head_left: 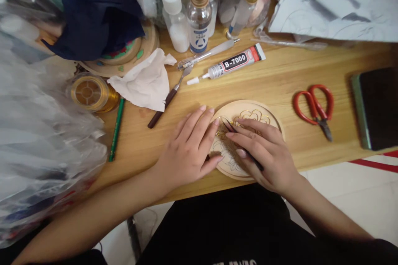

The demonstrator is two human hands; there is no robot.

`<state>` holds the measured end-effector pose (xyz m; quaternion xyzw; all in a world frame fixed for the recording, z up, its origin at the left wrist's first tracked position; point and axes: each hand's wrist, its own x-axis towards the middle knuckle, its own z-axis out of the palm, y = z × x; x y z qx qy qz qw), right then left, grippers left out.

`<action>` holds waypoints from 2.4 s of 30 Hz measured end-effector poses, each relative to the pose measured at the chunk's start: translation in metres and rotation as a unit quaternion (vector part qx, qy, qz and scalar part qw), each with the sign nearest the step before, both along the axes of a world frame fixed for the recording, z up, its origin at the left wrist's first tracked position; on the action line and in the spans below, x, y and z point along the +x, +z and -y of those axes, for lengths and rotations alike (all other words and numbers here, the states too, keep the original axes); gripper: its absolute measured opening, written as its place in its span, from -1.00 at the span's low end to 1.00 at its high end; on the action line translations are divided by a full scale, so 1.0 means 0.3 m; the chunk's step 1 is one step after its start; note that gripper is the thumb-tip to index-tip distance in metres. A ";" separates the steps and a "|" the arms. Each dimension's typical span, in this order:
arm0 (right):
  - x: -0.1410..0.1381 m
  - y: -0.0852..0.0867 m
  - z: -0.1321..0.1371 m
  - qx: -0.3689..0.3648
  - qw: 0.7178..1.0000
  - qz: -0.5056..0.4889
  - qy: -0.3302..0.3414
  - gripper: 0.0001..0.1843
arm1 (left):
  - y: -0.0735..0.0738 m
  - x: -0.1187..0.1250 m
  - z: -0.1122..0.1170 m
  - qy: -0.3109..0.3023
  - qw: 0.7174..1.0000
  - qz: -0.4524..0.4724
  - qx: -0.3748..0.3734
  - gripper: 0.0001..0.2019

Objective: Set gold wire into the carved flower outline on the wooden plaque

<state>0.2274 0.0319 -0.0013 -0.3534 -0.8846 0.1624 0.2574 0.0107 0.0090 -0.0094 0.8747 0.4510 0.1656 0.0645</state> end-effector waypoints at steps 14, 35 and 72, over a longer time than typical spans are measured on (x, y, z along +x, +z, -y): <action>0.036 0.030 0.034 -0.131 0.924 -0.285 -0.220 -0.67 | 0.008 0.040 0.042 0.042 0.991 -0.068 0.106 -0.28; 0.046 -0.007 0.103 -0.137 0.925 -0.258 -0.242 -0.81 | 0.005 0.105 0.185 0.140 0.990 -0.008 -0.031 -0.28; -0.060 0.061 0.120 -0.125 0.964 -0.167 -0.167 -0.68 | 0.021 -0.042 0.065 -0.009 0.999 -0.015 0.036 -0.54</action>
